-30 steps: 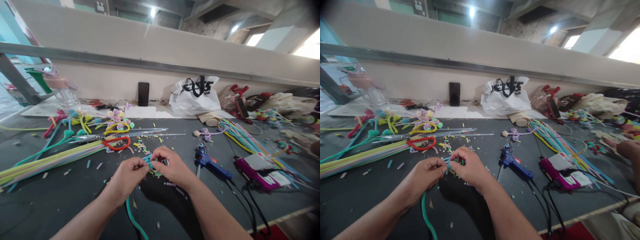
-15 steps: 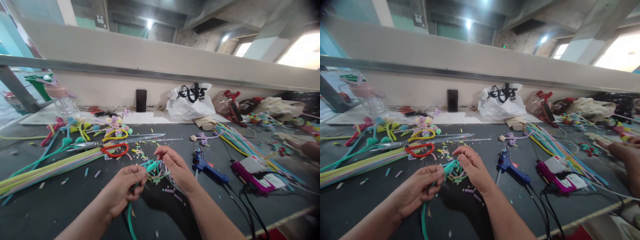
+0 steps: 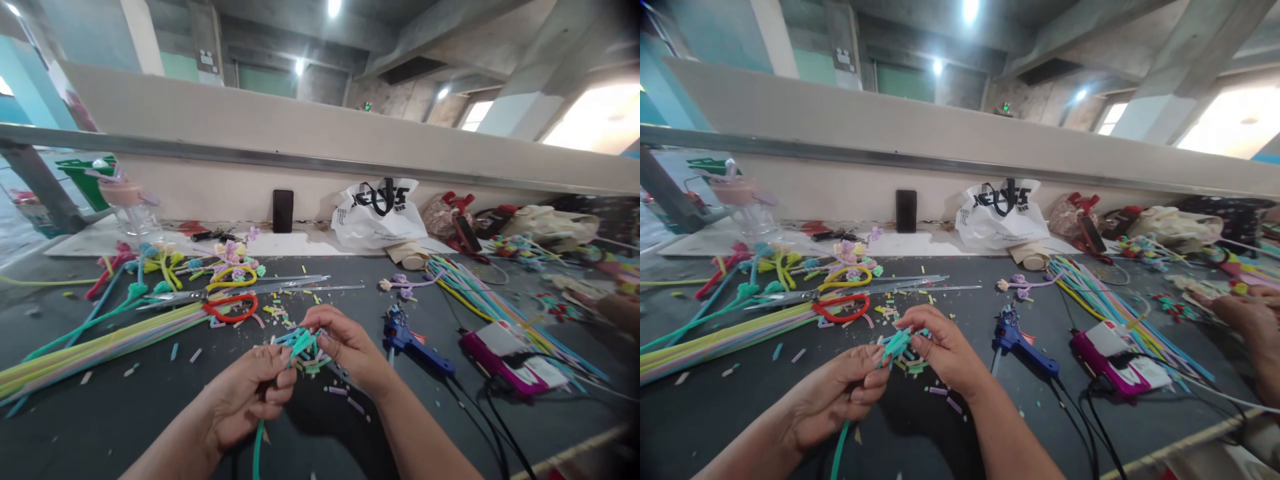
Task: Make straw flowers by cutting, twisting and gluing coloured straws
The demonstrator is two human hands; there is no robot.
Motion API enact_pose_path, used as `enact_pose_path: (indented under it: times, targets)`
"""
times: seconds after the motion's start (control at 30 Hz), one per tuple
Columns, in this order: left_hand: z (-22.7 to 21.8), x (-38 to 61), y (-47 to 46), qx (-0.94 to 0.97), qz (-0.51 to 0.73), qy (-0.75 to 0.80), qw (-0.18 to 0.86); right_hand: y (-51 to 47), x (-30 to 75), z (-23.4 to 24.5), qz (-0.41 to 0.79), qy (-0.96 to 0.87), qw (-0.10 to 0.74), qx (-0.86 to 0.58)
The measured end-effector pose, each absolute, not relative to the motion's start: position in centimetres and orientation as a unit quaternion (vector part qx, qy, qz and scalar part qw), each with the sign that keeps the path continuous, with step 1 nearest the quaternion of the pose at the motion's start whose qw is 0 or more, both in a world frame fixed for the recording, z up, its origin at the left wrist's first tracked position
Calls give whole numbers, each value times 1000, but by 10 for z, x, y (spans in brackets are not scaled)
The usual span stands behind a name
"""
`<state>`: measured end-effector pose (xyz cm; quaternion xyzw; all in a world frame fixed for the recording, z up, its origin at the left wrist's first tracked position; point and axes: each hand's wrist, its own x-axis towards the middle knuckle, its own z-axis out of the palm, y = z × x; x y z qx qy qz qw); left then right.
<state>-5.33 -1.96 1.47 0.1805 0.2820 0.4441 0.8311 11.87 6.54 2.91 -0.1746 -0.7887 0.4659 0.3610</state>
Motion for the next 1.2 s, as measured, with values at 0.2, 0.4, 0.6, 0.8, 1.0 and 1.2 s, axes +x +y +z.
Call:
enact_pose_path:
  times: [0.2,0.4,0.6,0.8,1.0,1.2]
  targets:
    - [14,-53,-20,175,423,273,846,68,119,27,482,-791,345,-154]
    - [15,-53,-20,177,425,267,847,70,120,26,491,-781,350,-164]
    - [14,-52,-18,169,436,281,838,72,120,25,488,-780,351,-173]
    - [18,-52,-20,171,448,275,833,72,120,23,485,-782,349,-177]
    - [16,-49,-20,207,450,326,805,72,119,24,485,-785,343,-174]
    - [12,-48,-20,240,439,346,794,75,125,26,517,-784,301,-164]
